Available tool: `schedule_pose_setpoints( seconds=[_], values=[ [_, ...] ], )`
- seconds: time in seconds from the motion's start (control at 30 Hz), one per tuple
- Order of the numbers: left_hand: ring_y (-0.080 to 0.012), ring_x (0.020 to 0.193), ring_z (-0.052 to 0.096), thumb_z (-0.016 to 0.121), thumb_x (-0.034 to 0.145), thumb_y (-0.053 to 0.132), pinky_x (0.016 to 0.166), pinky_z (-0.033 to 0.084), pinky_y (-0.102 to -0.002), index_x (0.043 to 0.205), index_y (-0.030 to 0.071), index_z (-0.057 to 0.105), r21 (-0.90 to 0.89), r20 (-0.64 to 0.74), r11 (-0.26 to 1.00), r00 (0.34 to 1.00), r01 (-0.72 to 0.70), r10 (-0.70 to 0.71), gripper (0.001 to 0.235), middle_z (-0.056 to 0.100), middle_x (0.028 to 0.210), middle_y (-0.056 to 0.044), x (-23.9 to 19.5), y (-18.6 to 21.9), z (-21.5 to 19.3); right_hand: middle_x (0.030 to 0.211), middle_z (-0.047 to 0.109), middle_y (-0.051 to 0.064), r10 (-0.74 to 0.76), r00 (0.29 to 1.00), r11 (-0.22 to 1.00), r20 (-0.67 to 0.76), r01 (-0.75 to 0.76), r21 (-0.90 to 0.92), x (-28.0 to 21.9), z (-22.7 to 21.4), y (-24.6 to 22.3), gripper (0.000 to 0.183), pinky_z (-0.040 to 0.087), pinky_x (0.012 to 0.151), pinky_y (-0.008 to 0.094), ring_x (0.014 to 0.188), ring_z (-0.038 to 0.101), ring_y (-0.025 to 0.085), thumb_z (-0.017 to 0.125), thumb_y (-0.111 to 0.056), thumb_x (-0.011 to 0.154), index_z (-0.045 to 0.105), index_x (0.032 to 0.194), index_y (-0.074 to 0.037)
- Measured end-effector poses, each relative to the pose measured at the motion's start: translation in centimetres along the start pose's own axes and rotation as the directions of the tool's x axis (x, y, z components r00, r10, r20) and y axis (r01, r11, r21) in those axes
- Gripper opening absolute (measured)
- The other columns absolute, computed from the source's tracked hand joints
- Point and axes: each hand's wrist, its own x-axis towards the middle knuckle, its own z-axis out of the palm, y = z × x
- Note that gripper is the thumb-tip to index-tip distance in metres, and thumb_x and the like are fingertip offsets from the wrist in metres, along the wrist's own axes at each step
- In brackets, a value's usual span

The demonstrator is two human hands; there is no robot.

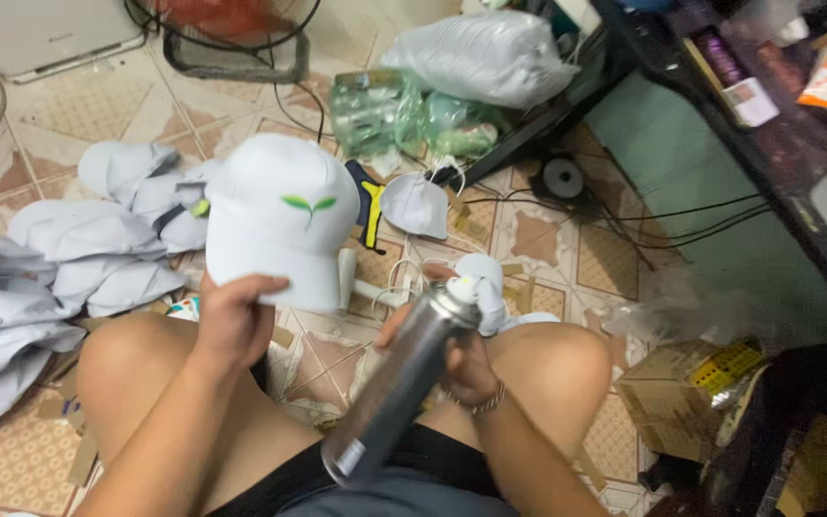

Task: The person sits on the floor and repeatedly finishes white baseball caps. They stuff each cap with a watermelon plush and cardboard, wipe the surface with a cloth, use a hair dryer on the logo, and spray the cap with an aerosol can. The person handles multiple caps one at a time.

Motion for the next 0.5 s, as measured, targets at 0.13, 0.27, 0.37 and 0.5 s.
schedule_pose_setpoints(
  seconds=[0.13,0.27,0.37,0.5],
  values=[
    [-0.0337,0.116,0.065,0.056,0.067,-0.014,0.101,0.053,-0.044,0.136,-0.007,0.051,-0.009,0.029,1.000,1.000,0.008,-0.008,0.070,0.065,0.123,-0.020,-6.0,0.2,2.6,0.110,0.064,0.026,-0.177,0.971,0.901,-0.162,0.226,0.370,-3.0,3.1,-1.4,0.081,0.060,0.085,0.044,0.096,0.070,0.032,0.071,-0.029,0.100,0.019,0.162,-0.031],
    [-0.0347,0.117,0.063,0.055,0.065,-0.014,0.101,0.052,-0.047,0.139,-0.006,0.047,-0.045,-0.014,0.996,0.996,0.083,-0.084,0.075,0.063,0.125,-0.020,-10.6,0.1,4.1,0.113,0.064,0.023,-0.177,0.931,0.982,-0.319,0.144,-0.126,-5.1,4.0,-2.3,0.081,0.061,0.087,0.046,0.097,0.070,0.030,0.074,-0.021,0.095,0.022,0.158,-0.026],
    [-0.0352,0.118,0.064,0.054,0.064,-0.012,0.101,0.052,-0.047,0.138,-0.008,0.046,-0.064,-0.007,0.991,0.993,0.120,-0.121,0.075,0.064,0.126,-0.021,-12.3,-0.1,4.8,0.117,0.066,0.020,-0.354,0.906,0.702,-0.233,0.093,-0.706,-5.7,4.1,-2.7,0.076,0.060,0.089,0.039,0.102,0.070,0.026,0.075,-0.011,0.089,0.035,0.153,-0.014],
    [-0.0360,0.120,0.062,0.053,0.067,-0.011,0.105,0.048,-0.048,0.140,-0.013,0.044,-0.071,0.009,0.989,0.992,0.130,-0.129,0.074,0.061,0.129,-0.024,-13.3,-0.4,5.1,0.113,0.068,0.013,-0.390,0.909,0.411,-0.148,0.028,-0.911,-6.4,4.5,-2.9,0.064,0.058,0.087,0.031,0.099,0.070,0.019,0.079,-0.009,0.084,0.051,0.142,-0.007]
  ],
)
